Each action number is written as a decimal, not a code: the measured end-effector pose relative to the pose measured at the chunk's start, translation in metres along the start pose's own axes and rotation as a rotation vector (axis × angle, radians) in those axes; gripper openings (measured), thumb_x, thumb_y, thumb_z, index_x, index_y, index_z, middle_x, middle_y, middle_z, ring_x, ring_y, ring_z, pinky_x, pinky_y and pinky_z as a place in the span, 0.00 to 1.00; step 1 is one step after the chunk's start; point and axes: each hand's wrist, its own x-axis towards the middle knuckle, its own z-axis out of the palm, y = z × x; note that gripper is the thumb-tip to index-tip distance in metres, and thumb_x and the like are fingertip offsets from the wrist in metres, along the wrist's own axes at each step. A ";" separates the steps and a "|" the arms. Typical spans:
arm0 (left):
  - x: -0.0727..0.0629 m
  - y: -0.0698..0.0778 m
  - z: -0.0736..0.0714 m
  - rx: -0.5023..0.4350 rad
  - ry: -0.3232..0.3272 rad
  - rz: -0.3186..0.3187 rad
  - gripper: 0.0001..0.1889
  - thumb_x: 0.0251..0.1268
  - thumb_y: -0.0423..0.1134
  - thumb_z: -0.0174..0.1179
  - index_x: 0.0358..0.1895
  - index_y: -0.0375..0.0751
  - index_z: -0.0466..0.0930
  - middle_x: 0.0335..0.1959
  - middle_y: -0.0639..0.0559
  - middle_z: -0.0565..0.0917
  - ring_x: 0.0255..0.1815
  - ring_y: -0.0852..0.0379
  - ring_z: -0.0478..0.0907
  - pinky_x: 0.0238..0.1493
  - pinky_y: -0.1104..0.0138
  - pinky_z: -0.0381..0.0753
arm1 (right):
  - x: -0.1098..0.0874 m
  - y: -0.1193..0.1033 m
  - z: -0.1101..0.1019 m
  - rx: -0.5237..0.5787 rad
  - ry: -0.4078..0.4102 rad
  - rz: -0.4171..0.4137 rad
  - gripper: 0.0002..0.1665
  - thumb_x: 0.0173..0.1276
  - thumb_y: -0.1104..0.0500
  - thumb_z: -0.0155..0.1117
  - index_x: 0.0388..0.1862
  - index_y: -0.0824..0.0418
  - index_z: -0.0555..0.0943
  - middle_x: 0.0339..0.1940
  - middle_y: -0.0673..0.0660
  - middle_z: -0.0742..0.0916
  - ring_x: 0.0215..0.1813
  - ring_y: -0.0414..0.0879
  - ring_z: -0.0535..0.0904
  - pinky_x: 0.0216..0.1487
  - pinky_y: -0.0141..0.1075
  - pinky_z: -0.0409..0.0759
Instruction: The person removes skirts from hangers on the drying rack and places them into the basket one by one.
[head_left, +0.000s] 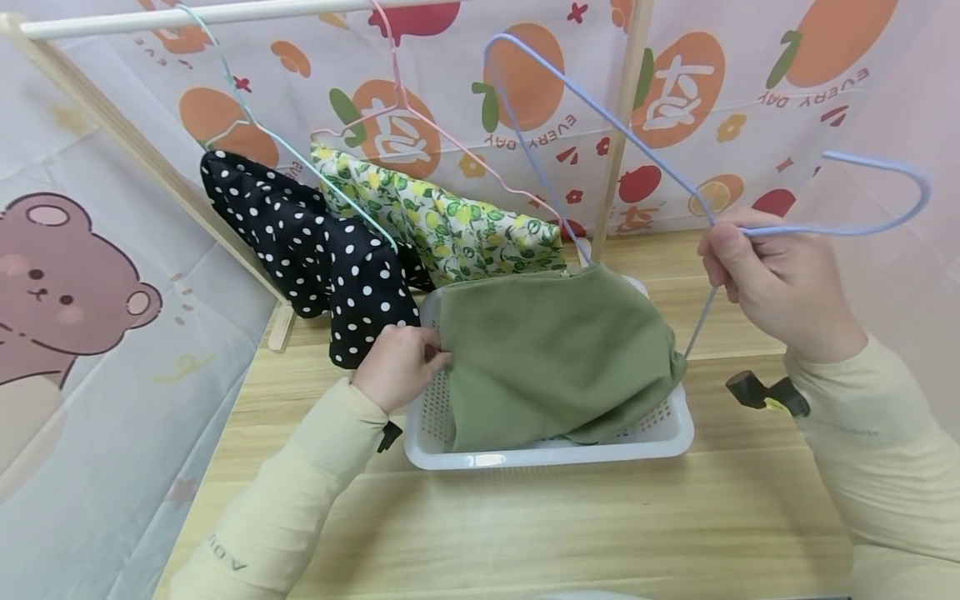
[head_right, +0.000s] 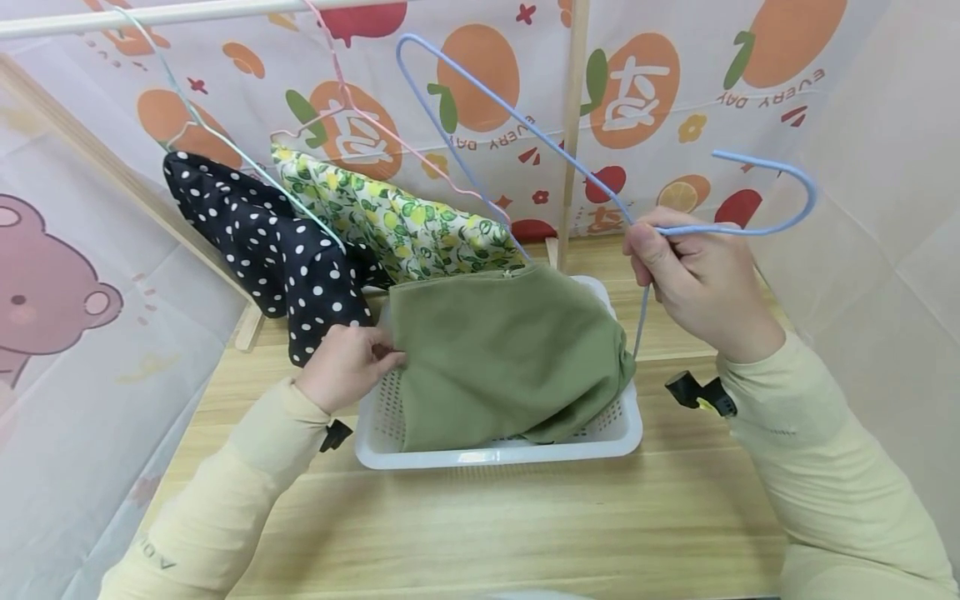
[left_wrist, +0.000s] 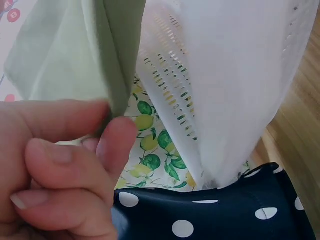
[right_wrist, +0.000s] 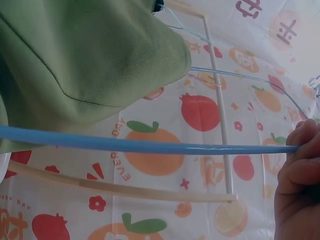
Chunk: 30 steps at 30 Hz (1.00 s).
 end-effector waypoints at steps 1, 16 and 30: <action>0.000 0.001 0.000 0.001 0.012 -0.014 0.05 0.56 0.34 0.69 0.29 0.35 0.85 0.20 0.51 0.82 0.19 0.61 0.78 0.20 0.69 0.79 | 0.000 0.000 0.001 0.009 -0.007 -0.003 0.15 0.71 0.68 0.56 0.22 0.72 0.76 0.16 0.51 0.75 0.16 0.35 0.65 0.16 0.26 0.62; 0.011 0.034 -0.005 -0.114 0.145 0.170 0.07 0.59 0.36 0.67 0.39 0.37 0.85 0.21 0.55 0.81 0.18 0.65 0.73 0.21 0.72 0.75 | -0.001 -0.004 0.027 -0.058 -0.200 -0.092 0.15 0.70 0.66 0.57 0.22 0.56 0.78 0.15 0.44 0.74 0.16 0.32 0.62 0.16 0.27 0.59; 0.028 0.070 0.009 -0.268 0.150 0.358 0.09 0.61 0.41 0.67 0.40 0.40 0.84 0.24 0.58 0.79 0.23 0.62 0.74 0.24 0.74 0.74 | 0.003 -0.013 0.047 0.039 -0.280 -0.229 0.16 0.75 0.51 0.54 0.28 0.57 0.78 0.18 0.43 0.74 0.20 0.32 0.65 0.20 0.25 0.62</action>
